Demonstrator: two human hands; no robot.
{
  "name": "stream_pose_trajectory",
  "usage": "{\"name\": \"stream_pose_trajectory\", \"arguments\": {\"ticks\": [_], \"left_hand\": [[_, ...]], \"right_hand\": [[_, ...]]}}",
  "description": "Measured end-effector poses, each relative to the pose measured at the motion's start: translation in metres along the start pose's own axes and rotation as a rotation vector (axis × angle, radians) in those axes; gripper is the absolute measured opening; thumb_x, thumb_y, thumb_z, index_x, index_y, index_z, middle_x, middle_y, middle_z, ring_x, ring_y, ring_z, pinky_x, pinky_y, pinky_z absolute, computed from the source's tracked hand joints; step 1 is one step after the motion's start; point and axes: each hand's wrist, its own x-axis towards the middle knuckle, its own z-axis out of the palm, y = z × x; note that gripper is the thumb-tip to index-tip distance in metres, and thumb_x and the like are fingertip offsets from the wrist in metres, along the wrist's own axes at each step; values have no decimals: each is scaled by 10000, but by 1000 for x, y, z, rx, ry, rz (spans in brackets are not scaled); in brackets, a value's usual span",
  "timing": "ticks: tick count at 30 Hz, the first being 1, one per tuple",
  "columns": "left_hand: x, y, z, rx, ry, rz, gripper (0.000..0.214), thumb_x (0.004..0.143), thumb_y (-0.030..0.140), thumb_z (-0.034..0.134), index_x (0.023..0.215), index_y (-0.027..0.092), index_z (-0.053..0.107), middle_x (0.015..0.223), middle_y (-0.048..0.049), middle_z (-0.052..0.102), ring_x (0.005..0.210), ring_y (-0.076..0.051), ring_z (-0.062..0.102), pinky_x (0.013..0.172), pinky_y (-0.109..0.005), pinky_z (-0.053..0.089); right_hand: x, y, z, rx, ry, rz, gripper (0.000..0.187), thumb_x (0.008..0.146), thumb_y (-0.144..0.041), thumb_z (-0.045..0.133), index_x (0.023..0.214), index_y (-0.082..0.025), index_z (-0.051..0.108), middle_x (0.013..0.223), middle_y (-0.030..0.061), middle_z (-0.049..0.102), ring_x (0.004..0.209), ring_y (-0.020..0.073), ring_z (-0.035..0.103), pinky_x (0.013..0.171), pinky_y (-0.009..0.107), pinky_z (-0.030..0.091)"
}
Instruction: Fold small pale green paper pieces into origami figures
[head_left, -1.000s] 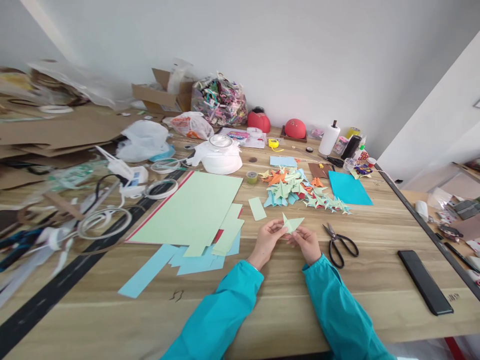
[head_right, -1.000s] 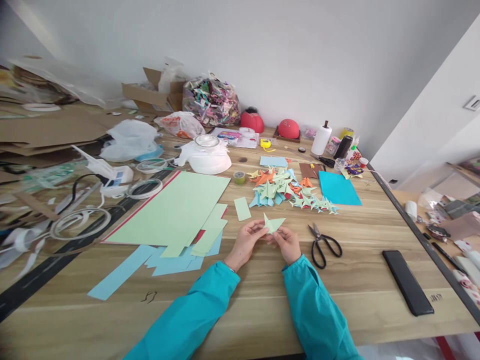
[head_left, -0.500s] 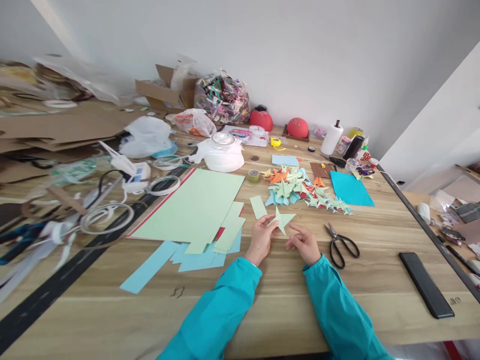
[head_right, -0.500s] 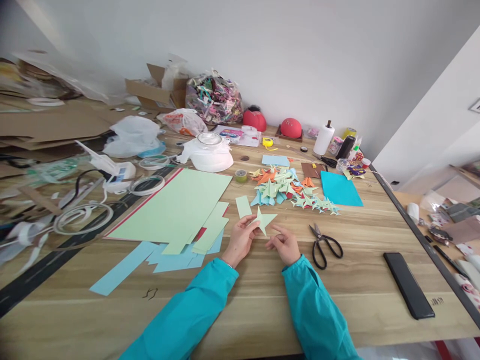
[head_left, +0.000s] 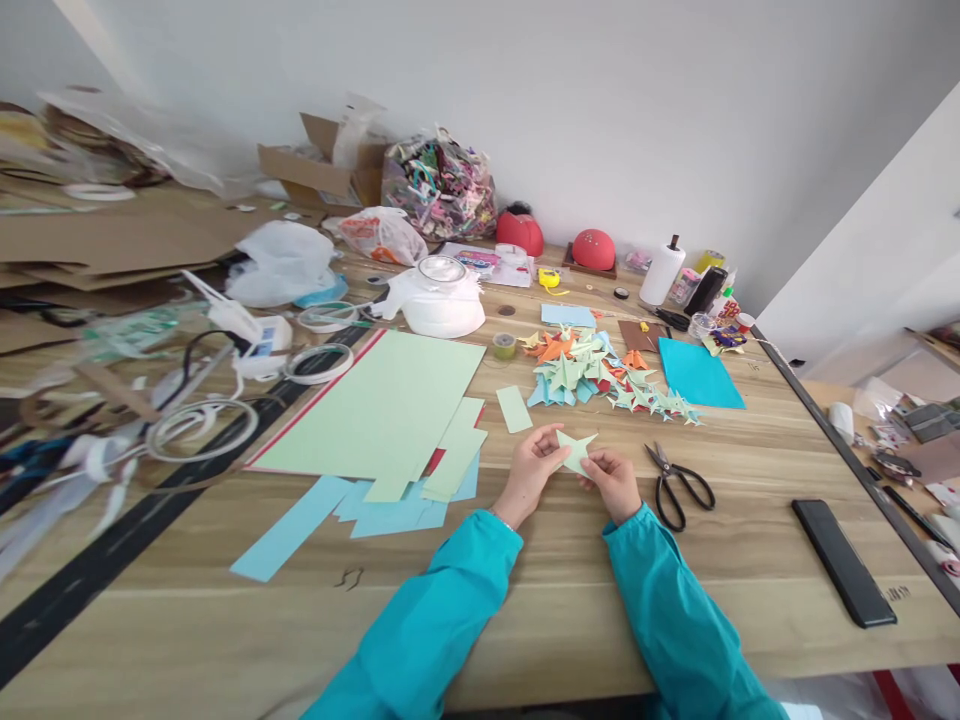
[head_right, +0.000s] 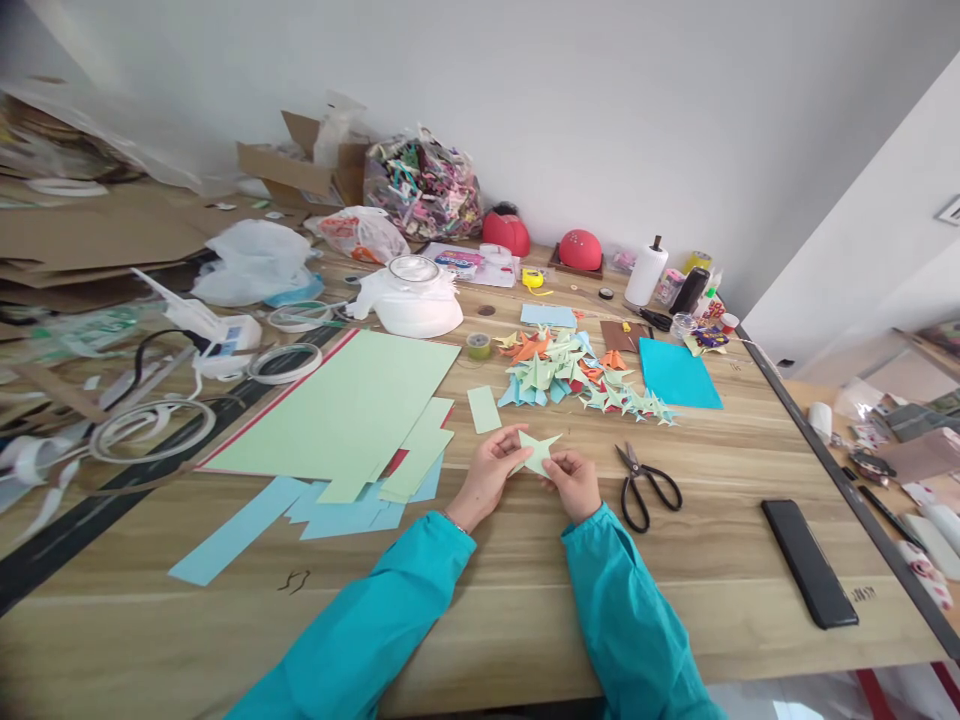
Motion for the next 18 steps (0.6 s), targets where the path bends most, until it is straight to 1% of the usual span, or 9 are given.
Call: {"name": "stream_pose_trajectory", "arguments": {"ticks": [2,5,8,10,13,16,18], "left_hand": [[1,0,1,-13,22,-1,468,609,240,733,1042,150,579,735,-13,648,666,-139,604,578,-232,461],[2,-1,2,-28,42,7,440,602,250,744,1003,150,595,738,-19,659,681,-144,612,600,-239,471],[2,-3,2,-24,-6,-21,413,577,248,762,955,146,629,832,-56,685,743,-166,629,656,-268,489],[1,-4,2,42,-31,-32,354,559,247,772,877,133,663,853,-76,694,747,-182,633,664,-281,493],[1,-4,2,122,-7,-31,262,556,256,768,764,123,683,774,-69,696,687,-181,625,628,-278,486],[0,-3,3,123,19,-24,230,562,258,761,733,128,680,726,-47,686,659,-168,611,601,-261,476],[0,-2,3,123,32,-10,218,559,253,761,718,129,679,715,-40,680,664,-162,605,602,-250,471]], "right_hand": [[-2,-1,2,-33,-20,7,343,601,-481,735,683,-169,620,554,18,673,443,129,570,417,240,432],[-3,-1,5,-89,-24,13,372,613,-522,709,709,-179,600,559,20,675,438,137,574,413,249,431],[-3,-1,5,-99,8,-8,389,626,-539,692,731,-179,588,568,20,675,437,138,576,414,250,427],[-3,-1,5,-100,4,-20,382,644,-533,681,743,-175,592,581,25,678,447,138,580,421,247,425],[-3,-2,4,-121,-45,-14,370,650,-509,687,771,-167,613,588,28,681,454,136,580,432,244,423],[-3,-2,4,-157,-83,-4,366,647,-496,694,781,-161,631,593,33,684,457,133,580,448,244,429],[-4,-1,4,-185,-92,0,362,658,-510,679,742,-161,630,588,37,684,452,131,578,453,244,433]]}}
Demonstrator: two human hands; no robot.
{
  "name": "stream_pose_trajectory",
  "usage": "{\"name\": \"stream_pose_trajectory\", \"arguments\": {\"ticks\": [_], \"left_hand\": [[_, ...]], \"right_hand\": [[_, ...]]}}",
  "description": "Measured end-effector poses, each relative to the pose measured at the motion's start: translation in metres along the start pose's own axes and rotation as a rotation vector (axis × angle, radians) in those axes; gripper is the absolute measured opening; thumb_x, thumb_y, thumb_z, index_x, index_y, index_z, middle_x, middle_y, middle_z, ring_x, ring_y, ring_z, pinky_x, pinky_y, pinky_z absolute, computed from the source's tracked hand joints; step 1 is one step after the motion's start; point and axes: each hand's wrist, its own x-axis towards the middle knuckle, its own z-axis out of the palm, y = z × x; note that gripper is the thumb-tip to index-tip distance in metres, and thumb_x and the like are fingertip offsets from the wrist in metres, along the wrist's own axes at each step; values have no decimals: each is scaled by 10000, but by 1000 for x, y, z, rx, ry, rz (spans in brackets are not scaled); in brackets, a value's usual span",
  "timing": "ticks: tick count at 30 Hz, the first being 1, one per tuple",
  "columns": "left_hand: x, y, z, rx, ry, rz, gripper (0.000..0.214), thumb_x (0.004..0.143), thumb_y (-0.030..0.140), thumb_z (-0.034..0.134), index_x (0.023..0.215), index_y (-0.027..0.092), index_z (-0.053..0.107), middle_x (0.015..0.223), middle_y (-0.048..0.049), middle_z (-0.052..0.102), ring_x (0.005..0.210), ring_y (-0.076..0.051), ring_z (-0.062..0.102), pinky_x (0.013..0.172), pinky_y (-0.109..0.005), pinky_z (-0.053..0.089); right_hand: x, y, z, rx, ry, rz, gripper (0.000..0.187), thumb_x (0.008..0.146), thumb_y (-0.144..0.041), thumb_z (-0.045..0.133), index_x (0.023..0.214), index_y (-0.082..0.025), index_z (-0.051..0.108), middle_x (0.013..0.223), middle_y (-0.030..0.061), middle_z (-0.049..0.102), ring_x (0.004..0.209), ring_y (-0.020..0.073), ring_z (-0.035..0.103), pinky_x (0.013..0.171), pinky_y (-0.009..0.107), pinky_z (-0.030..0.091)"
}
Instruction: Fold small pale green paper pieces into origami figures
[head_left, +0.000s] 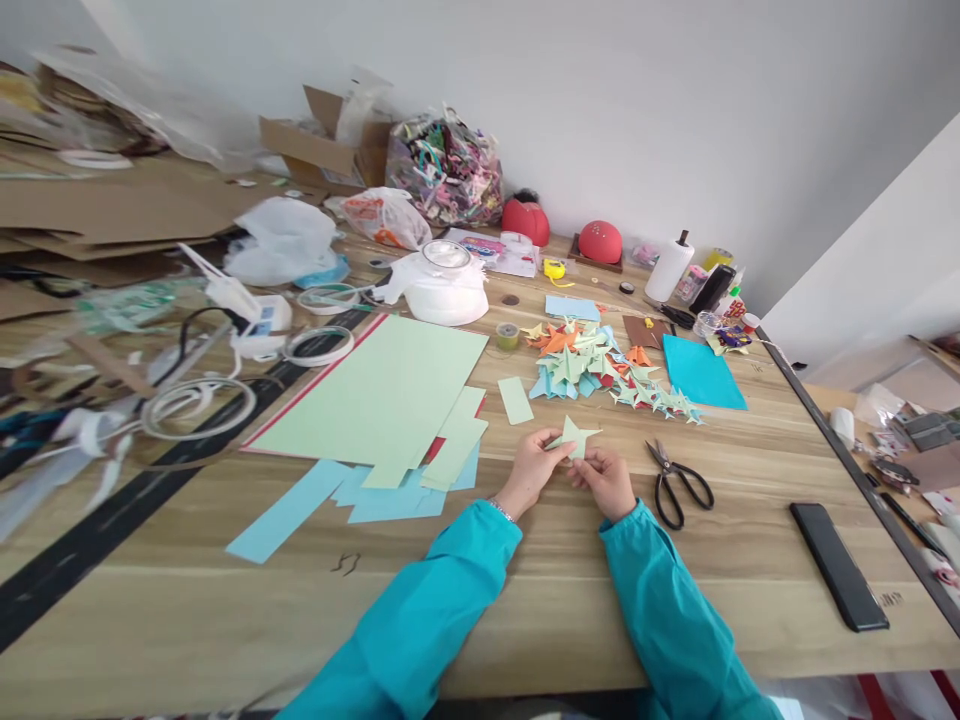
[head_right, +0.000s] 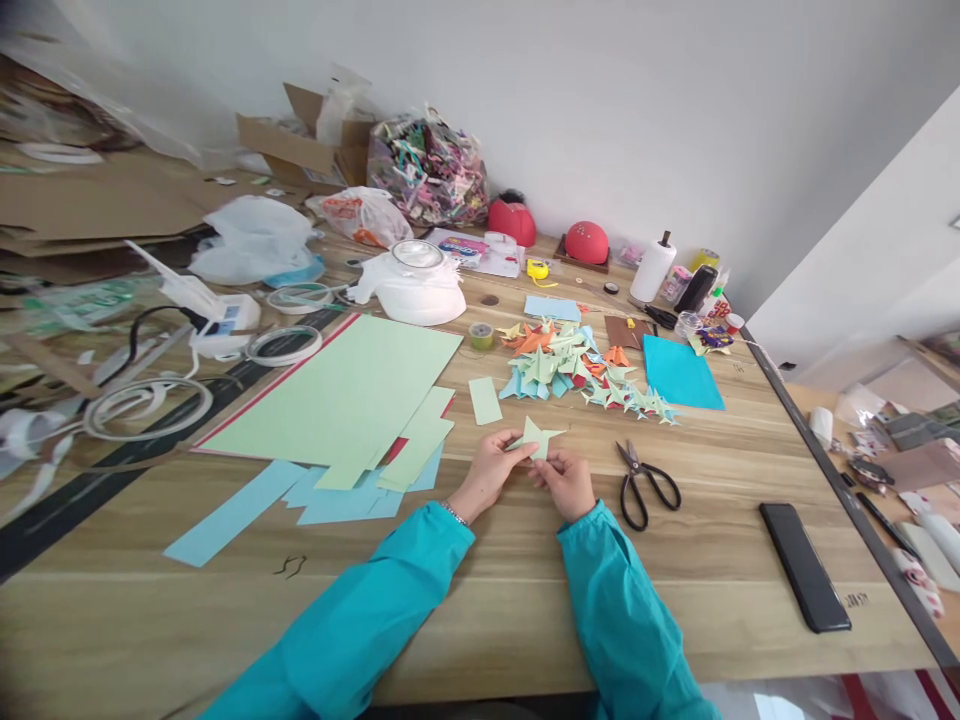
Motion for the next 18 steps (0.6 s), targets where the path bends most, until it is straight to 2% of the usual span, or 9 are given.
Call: {"name": "stream_pose_trajectory", "arguments": {"ticks": [5,14,18], "left_hand": [[2,-1,0,-3,35,29,215,551,266,766,692,130,677,702,-37,671,668,-160,596,608,-245,464],[5,-3,4,-41,124,37,250,540,280,772,715,137,668,690,-23,663,625,-146,591,588,-249,464],[7,0,3,-61,147,60,237,539,281,771,689,136,658,623,-2,637,574,-133,567,567,-241,443]], "right_hand": [[-1,-1,1,-89,-11,-12,393,698,-566,618,623,-181,590,529,36,664,443,139,575,465,257,447],[-2,-1,0,-164,-49,-52,427,745,-611,539,628,-202,571,529,31,659,453,150,572,478,274,449],[-5,-1,-1,-183,-39,-61,405,755,-587,544,646,-199,589,513,23,637,468,156,574,494,276,451]]}}
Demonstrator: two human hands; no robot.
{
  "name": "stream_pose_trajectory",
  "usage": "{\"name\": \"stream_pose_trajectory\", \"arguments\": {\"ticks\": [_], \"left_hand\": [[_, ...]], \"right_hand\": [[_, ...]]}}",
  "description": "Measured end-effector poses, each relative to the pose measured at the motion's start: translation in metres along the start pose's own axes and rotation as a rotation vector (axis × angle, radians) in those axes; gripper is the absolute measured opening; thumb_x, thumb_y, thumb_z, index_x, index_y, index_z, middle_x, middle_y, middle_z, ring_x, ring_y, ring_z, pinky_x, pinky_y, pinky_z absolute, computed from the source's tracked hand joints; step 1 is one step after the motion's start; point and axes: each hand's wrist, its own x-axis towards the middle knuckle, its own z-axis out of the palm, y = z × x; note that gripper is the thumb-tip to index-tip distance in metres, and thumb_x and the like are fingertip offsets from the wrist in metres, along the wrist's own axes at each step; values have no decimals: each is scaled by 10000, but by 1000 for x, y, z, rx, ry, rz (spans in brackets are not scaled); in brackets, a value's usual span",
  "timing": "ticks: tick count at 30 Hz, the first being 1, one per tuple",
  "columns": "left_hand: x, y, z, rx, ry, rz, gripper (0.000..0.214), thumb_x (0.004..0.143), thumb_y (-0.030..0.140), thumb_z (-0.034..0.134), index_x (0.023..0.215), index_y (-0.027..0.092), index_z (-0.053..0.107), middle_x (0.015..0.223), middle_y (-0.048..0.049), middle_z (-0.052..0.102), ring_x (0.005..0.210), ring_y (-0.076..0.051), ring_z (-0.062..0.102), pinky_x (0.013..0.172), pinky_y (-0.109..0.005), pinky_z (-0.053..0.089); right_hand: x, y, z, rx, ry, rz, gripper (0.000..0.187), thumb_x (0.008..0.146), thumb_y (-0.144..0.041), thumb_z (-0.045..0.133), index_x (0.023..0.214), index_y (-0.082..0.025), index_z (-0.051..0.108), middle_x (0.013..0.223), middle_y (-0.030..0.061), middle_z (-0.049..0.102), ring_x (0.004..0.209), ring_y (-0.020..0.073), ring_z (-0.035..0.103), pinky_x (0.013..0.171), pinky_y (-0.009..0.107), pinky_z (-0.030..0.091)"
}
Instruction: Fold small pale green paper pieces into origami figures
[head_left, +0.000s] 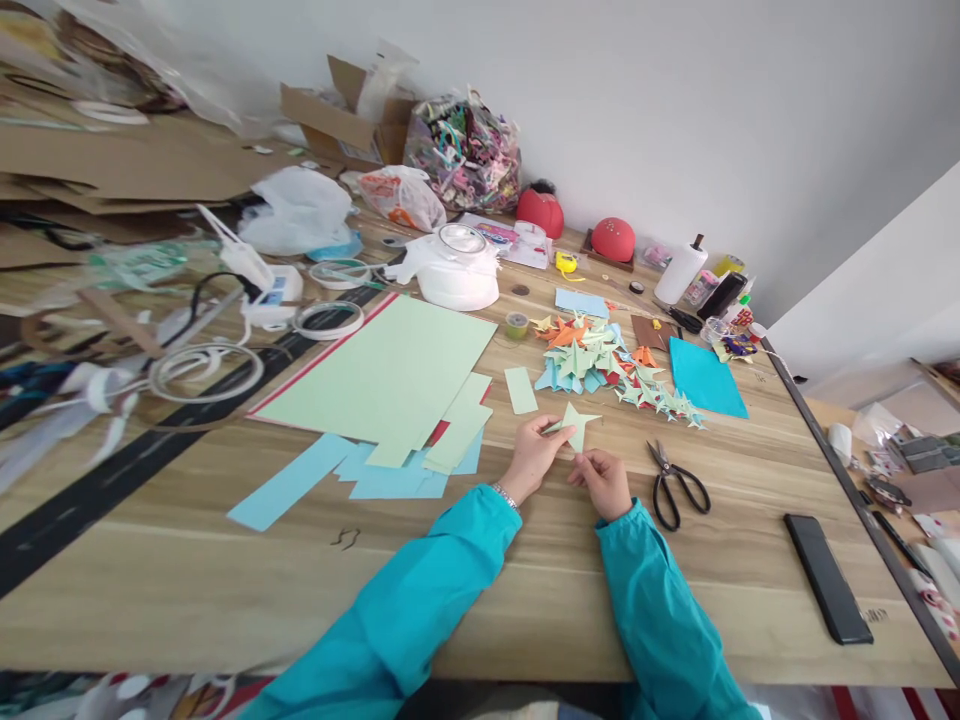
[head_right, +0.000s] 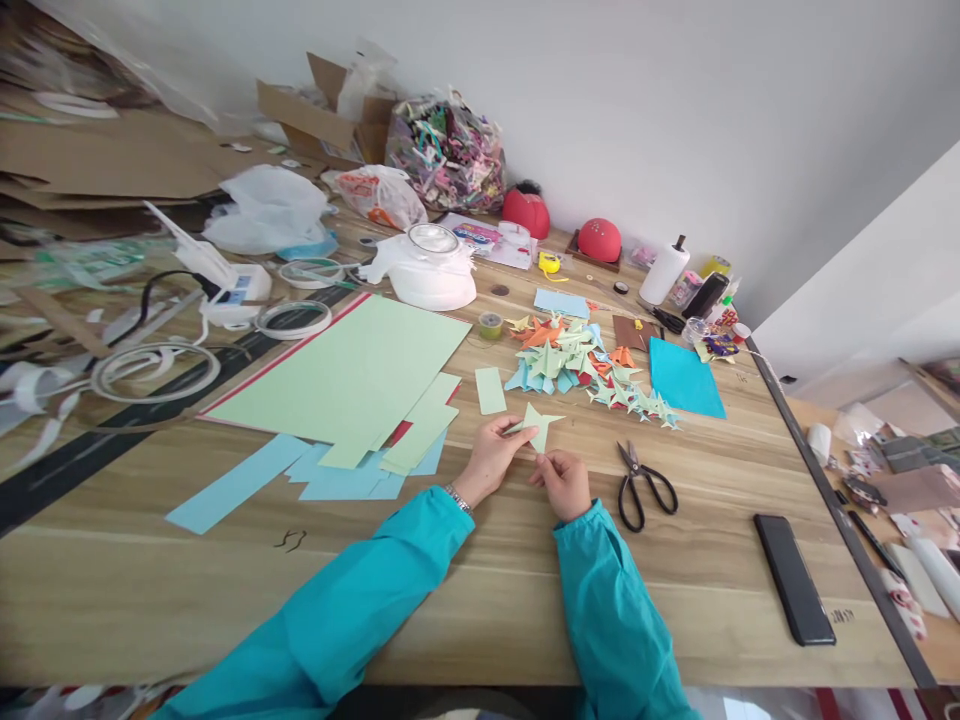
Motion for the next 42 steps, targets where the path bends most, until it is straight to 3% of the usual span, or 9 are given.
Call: {"name": "stream_pose_trajectory", "arguments": {"ticks": [6,12,16,20,25,28,33,35,42], "left_hand": [[8,4,-7,-45,14,26,216,547,268,765,680,135,660,627,-8,633,611,-139,564,586,-238,435],[7,5,-1,-72,-11,-9,219,531,258,768,686,130,682,651,-26,653,613,-156,575,605,-272,453],[6,6,1,-91,-27,-38,208,532,253,764,677,130,679,661,-29,660,611,-156,579,599,-274,457],[6,5,0,-100,-60,-58,206,543,260,763,677,132,674,658,-27,654,603,-154,581,588,-271,462],[4,6,0,-99,-122,-96,217,556,299,762,669,137,673,666,-26,651,530,-131,554,534,-266,449],[2,8,2,-108,-154,-130,228,559,294,761,703,133,688,683,-36,657,543,-137,566,545,-277,464],[-2,8,4,-154,-216,-148,245,577,297,759,725,115,690,720,-54,662,556,-135,564,531,-280,487],[-3,8,4,-168,-249,-162,247,580,301,760,722,113,685,704,-49,655,563,-132,564,534,-277,494],[-4,9,6,-165,-282,-171,278,595,289,761,802,115,701,720,-45,663,620,-137,591,570,-268,506]], "right_hand": [[-27,3,-14,-235,188,-81,333,832,-467,490,691,-197,624,623,53,666,586,186,607,593,308,480],[-55,19,-86,-759,676,-175,341,842,-412,451,953,-140,624,956,160,662,893,264,587,798,397,448],[-66,31,-119,-1151,617,-58,424,798,-417,491,1061,-103,597,1073,201,613,962,308,551,845,442,408],[-66,35,-127,-1202,503,-23,416,798,-371,492,1098,-98,586,1073,183,619,964,290,553,857,422,412],[-65,16,-113,-941,581,21,416,715,-392,594,1065,-167,581,999,128,616,887,257,573,783,394,454],[-74,-5,-89,-446,594,29,576,654,-384,680,1160,-184,490,915,79,591,711,179,566,637,311,478],[-92,-28,-40,223,242,259,439,748,-388,621,1131,-190,539,631,-21,505,464,89,416,400,209,339],[-94,-33,-28,282,154,366,441,748,-422,625,1096,-155,577,592,-24,486,435,77,393,353,192,287],[-84,-46,-14,41,146,424,471,734,-526,618,971,-120,636,567,-18,505,480,92,477,363,175,363]]}}
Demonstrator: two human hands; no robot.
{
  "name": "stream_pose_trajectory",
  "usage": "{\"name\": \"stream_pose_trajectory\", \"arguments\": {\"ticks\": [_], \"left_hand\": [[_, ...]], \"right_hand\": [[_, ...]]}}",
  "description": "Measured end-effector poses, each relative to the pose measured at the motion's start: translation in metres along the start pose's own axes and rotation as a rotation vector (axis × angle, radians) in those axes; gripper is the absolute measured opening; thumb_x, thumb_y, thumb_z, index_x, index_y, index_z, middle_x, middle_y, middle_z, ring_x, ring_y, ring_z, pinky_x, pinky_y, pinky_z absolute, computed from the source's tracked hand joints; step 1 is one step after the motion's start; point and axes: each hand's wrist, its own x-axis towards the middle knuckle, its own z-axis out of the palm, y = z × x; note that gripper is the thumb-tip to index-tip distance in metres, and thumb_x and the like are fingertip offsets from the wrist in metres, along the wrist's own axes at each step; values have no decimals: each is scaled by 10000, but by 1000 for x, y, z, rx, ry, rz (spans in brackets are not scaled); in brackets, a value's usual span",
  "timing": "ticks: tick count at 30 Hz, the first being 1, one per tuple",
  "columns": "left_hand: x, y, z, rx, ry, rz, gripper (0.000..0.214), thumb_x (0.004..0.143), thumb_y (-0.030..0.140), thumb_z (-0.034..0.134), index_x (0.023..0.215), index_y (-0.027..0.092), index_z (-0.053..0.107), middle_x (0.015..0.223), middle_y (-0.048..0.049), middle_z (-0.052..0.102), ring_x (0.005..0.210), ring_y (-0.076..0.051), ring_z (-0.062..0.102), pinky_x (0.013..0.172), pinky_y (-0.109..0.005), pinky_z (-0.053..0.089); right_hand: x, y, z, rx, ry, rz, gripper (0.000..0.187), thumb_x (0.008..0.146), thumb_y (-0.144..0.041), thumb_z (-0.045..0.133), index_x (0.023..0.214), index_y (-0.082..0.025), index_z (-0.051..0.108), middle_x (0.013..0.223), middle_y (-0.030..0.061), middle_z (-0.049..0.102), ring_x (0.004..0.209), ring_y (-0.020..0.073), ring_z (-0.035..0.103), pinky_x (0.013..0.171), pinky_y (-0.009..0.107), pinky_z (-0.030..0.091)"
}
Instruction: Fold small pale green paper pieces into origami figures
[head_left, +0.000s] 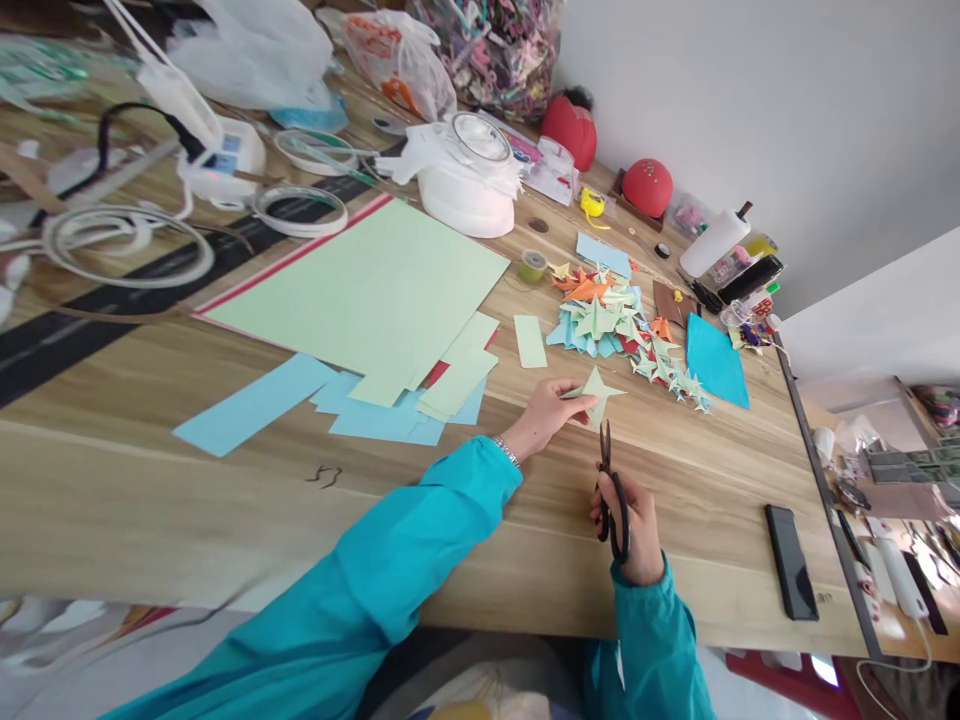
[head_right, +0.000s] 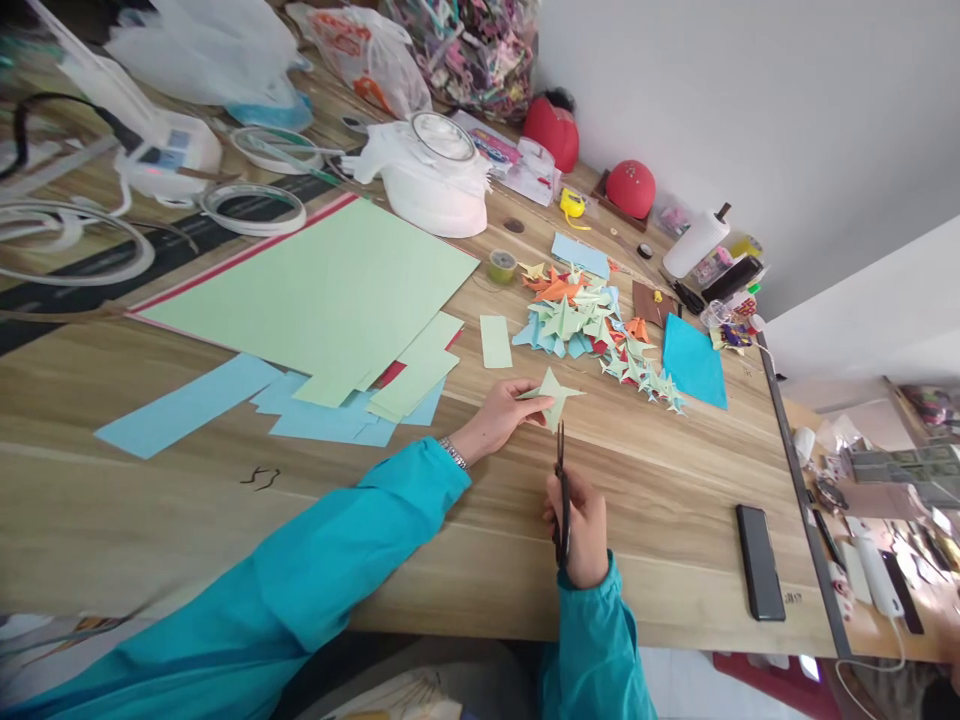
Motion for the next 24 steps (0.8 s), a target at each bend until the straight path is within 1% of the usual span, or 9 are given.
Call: {"name": "stream_pose_trajectory", "arguments": {"ticks": [3,6,8,16,21,24], "left_hand": [[0,2,1,11,1,0,279,597,296,758,801,114,703,718,-45,668,623,-144,598,580,-278,511],[0,2,2,17,13,9,275,593,298,756,792,114,704,723,-45,671,628,-144,597,584,-281,514],[0,2,2,21,26,8,267,585,292,759,775,113,703,714,-42,669,623,-138,590,581,-274,512],[1,2,3,27,23,10,256,596,284,750,777,108,704,733,-46,665,611,-123,576,574,-266,516],[0,3,3,28,36,8,251,592,282,748,770,110,703,723,-43,666,598,-119,574,567,-262,512],[0,4,4,36,35,5,246,591,277,748,767,112,703,720,-41,666,588,-116,572,562,-257,510]], "right_hand": [[3,-1,3,-54,5,-16,431,741,-545,598,851,-130,636,537,-29,482,455,84,455,349,170,350],[6,2,5,-78,9,-28,412,753,-550,580,732,-139,600,504,-42,452,409,68,419,332,170,322],[7,4,6,-86,4,-38,408,755,-546,579,686,-144,573,492,-46,441,390,62,404,326,173,311],[8,3,9,-23,31,-39,389,745,-531,602,679,-151,552,477,-57,433,368,54,387,318,171,289],[8,4,8,-37,32,-22,405,743,-546,594,680,-147,567,446,-58,431,342,54,373,305,173,276],[8,6,7,-38,39,-29,403,741,-542,600,720,-139,594,467,-52,446,357,57,387,309,174,284]]}}
